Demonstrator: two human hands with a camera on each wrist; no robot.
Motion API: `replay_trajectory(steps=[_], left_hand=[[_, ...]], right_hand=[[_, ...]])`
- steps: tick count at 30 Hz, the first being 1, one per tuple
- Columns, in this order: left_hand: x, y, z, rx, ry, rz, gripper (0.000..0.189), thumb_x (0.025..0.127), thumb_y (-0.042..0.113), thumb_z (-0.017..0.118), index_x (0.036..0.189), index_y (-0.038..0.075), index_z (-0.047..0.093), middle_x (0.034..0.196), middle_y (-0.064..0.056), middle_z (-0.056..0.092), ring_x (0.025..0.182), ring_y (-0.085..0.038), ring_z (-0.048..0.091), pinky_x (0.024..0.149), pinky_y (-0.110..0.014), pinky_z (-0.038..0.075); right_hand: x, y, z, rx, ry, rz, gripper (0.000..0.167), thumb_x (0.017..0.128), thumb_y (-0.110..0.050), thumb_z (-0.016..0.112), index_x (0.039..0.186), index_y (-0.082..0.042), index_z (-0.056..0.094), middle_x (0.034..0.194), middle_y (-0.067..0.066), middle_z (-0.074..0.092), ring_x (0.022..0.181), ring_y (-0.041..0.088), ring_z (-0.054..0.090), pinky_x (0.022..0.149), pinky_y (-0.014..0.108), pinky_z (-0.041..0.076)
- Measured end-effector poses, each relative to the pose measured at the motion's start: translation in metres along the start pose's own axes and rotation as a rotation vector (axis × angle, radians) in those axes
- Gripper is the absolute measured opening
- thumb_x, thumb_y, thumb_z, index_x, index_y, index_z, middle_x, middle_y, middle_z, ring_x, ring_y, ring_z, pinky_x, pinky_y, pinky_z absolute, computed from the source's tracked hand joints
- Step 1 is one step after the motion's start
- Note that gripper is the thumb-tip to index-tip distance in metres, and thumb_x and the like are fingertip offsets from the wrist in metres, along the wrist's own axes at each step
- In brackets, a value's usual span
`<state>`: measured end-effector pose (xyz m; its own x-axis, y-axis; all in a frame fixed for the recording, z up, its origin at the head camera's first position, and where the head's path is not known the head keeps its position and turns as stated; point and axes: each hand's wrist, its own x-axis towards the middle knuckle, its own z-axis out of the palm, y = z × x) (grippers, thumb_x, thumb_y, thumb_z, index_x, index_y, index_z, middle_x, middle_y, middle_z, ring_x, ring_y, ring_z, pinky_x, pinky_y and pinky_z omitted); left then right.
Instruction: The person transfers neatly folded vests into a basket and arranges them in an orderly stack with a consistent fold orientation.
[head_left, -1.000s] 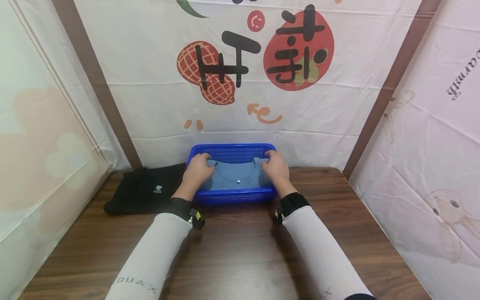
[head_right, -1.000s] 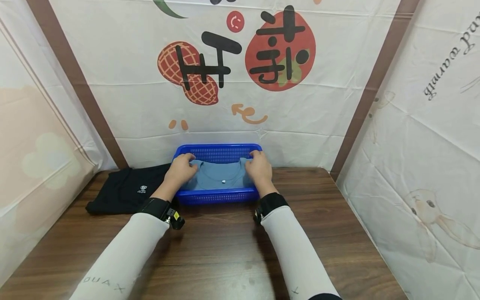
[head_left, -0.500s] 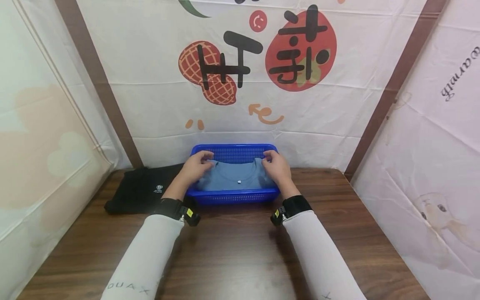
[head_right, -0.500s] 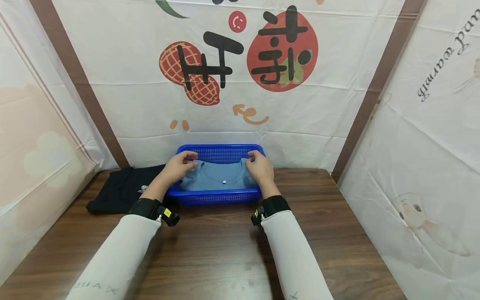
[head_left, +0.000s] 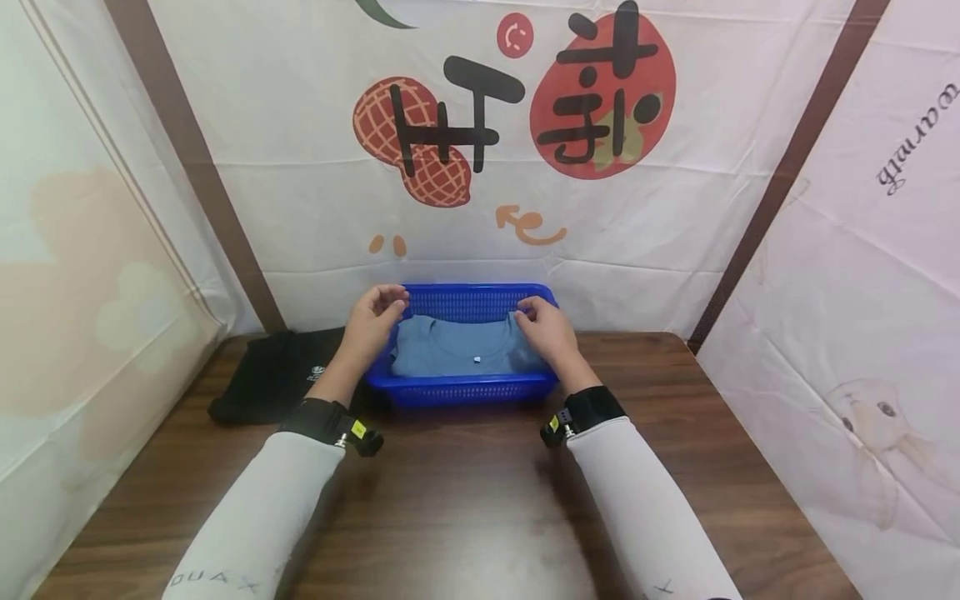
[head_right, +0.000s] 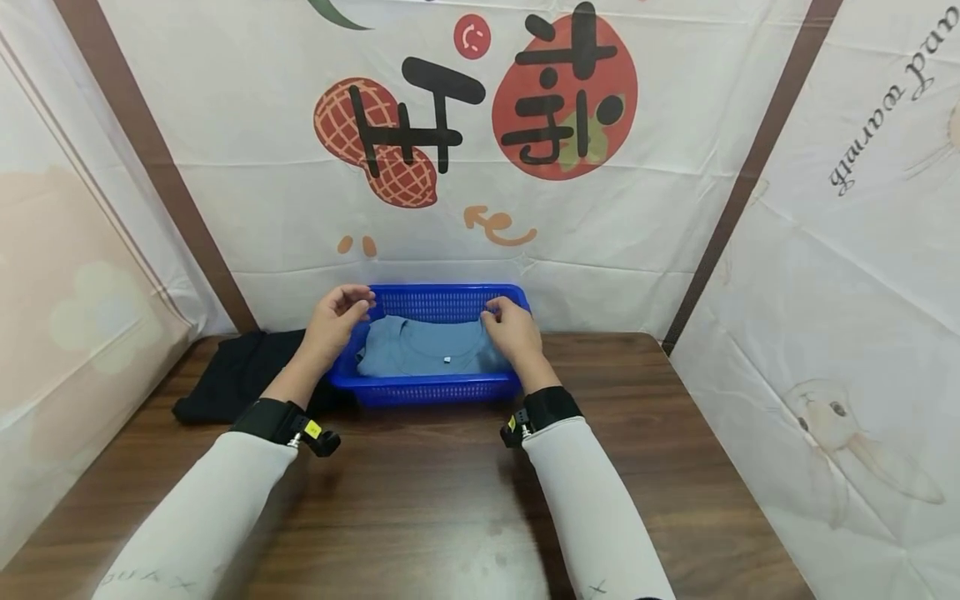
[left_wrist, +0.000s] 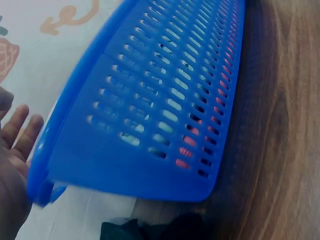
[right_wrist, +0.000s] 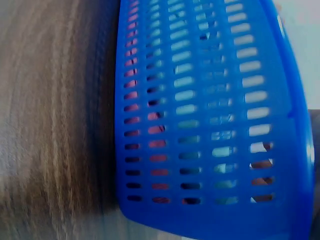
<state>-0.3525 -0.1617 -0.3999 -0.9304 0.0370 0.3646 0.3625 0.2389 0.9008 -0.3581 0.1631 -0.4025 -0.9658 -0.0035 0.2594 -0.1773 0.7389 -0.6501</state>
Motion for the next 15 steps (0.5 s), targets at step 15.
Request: replay_trajectory(steps=[15], left_hand=[[-0.057, -0.011, -0.08, 0.548, 0.047, 0.019, 0.039, 0.103, 0.018, 0.056, 0.137, 0.001, 0.056, 0.137, -0.022, 0.06, 0.131, -0.04, 0.053, 0.107, -0.057, 0.042]], right_hand=[[-0.068, -0.095, 0.037, -0.059, 0.037, -0.538, 0.029, 0.102, -0.027, 0.062, 0.127, -0.014, 0.068, 0.116, 0.001, 0.069, 0.109, 0.016, 0.063, 0.095, 0.035, 0.053]])
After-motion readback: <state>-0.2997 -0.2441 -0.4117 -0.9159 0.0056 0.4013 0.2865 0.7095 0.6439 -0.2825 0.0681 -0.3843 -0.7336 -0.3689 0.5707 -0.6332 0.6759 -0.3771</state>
